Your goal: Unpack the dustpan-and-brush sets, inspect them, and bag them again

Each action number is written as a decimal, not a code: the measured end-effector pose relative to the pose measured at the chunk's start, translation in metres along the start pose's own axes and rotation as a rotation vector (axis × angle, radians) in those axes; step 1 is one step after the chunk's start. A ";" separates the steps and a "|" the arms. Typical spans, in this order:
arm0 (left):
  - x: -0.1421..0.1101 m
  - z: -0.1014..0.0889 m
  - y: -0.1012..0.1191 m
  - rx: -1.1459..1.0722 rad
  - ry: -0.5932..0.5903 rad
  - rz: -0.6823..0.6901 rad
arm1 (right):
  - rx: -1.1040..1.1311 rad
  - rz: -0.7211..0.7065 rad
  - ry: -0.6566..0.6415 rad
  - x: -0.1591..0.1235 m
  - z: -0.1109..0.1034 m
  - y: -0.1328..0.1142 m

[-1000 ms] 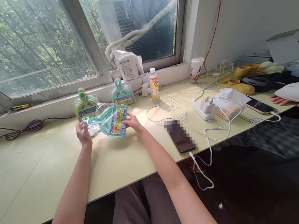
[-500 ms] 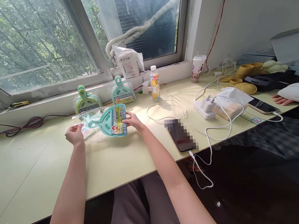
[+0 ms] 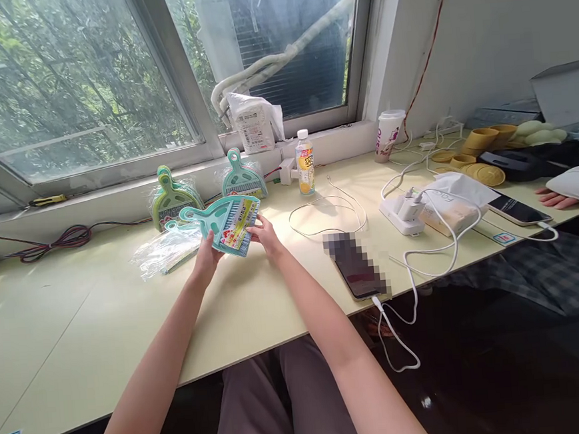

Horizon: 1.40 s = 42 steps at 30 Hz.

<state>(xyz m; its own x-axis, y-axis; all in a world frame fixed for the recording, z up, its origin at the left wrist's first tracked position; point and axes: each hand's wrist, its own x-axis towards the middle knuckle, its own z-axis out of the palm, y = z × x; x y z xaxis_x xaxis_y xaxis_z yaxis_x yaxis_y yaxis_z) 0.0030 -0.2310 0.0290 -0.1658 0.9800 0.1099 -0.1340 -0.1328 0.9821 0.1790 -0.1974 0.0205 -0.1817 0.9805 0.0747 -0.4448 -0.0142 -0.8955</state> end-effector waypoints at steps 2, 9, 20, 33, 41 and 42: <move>-0.001 0.003 -0.011 -0.047 -0.054 -0.043 | -0.062 0.048 0.002 0.000 0.001 0.000; 0.005 -0.015 -0.021 -0.032 0.121 -0.048 | -0.299 0.231 -0.045 0.002 -0.003 0.002; 0.010 -0.020 -0.024 0.000 0.173 -0.103 | -0.447 0.074 0.357 0.011 -0.033 -0.014; 0.000 -0.003 -0.026 0.169 -0.065 -0.010 | -1.166 -0.411 0.254 -0.010 0.003 0.012; -0.014 0.011 -0.018 0.211 -0.103 0.143 | -1.474 -0.535 0.181 -0.018 0.018 0.012; -0.014 0.011 -0.019 0.230 -0.106 0.152 | -1.471 -0.542 0.163 -0.018 0.018 0.011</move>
<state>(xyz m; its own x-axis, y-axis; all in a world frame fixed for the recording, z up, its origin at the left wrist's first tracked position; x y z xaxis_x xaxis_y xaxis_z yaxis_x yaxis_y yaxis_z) 0.0187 -0.2403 0.0106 -0.0621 0.9632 0.2614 0.1115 -0.2536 0.9609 0.1615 -0.2188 0.0176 -0.1548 0.8167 0.5559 0.8027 0.4320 -0.4112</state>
